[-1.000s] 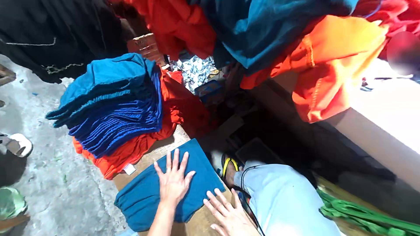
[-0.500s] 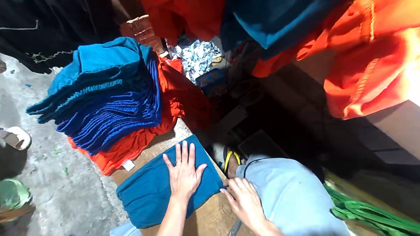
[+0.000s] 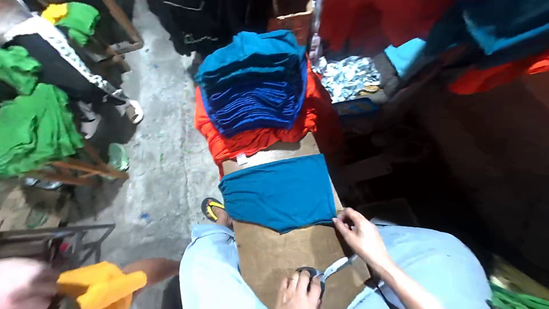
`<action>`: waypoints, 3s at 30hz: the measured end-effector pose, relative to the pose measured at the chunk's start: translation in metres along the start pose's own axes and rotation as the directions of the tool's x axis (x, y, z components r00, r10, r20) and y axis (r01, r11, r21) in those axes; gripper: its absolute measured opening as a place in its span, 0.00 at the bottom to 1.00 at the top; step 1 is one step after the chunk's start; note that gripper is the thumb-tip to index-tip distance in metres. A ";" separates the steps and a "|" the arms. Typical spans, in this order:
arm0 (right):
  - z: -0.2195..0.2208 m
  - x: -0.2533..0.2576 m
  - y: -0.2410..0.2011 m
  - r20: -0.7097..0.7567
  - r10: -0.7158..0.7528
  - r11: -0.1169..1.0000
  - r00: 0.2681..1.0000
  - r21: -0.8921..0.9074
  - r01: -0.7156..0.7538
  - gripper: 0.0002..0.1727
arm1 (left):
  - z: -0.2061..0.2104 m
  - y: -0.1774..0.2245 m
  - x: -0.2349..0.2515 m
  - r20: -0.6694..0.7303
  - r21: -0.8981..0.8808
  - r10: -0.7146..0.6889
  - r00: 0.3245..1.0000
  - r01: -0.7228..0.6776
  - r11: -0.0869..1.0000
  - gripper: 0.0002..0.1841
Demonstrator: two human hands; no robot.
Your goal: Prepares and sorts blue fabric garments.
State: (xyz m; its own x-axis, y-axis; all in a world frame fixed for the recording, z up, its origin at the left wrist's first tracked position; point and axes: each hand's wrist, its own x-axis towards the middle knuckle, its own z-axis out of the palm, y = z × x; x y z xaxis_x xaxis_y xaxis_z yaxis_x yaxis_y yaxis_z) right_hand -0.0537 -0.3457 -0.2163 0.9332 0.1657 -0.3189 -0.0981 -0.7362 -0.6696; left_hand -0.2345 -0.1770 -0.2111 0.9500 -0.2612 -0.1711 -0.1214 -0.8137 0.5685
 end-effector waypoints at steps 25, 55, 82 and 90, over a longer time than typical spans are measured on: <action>0.006 0.005 -0.003 0.052 0.340 0.828 0.939 0.458 -0.324 0.14 | -0.056 -0.093 0.077 -0.201 0.253 0.170 0.965 -0.116 0.960 0.07; 0.016 -0.005 0.034 -0.044 -0.618 0.722 0.785 -0.425 0.545 0.15 | -0.048 -0.102 0.142 -0.104 0.358 0.106 0.989 -0.063 0.932 0.38; 0.026 -0.021 0.040 0.173 -0.401 0.822 0.899 -0.365 0.437 0.33 | -0.037 -0.082 0.235 -0.179 0.359 -0.039 0.983 0.102 0.928 0.40; 0.002 -0.009 0.049 0.001 -0.503 0.831 0.864 -0.274 0.484 0.41 | -0.081 -0.080 0.160 -0.500 0.151 -0.058 0.864 0.152 0.977 0.33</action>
State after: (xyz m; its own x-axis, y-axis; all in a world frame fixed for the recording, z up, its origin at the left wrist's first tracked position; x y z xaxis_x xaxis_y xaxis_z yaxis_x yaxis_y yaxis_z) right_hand -0.0675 -0.3818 -0.2479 0.8555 0.5143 0.0604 0.4649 -0.7114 -0.5270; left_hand -0.0493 -0.1118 -0.2192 0.9718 0.0807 0.2216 -0.0172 -0.9130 0.4076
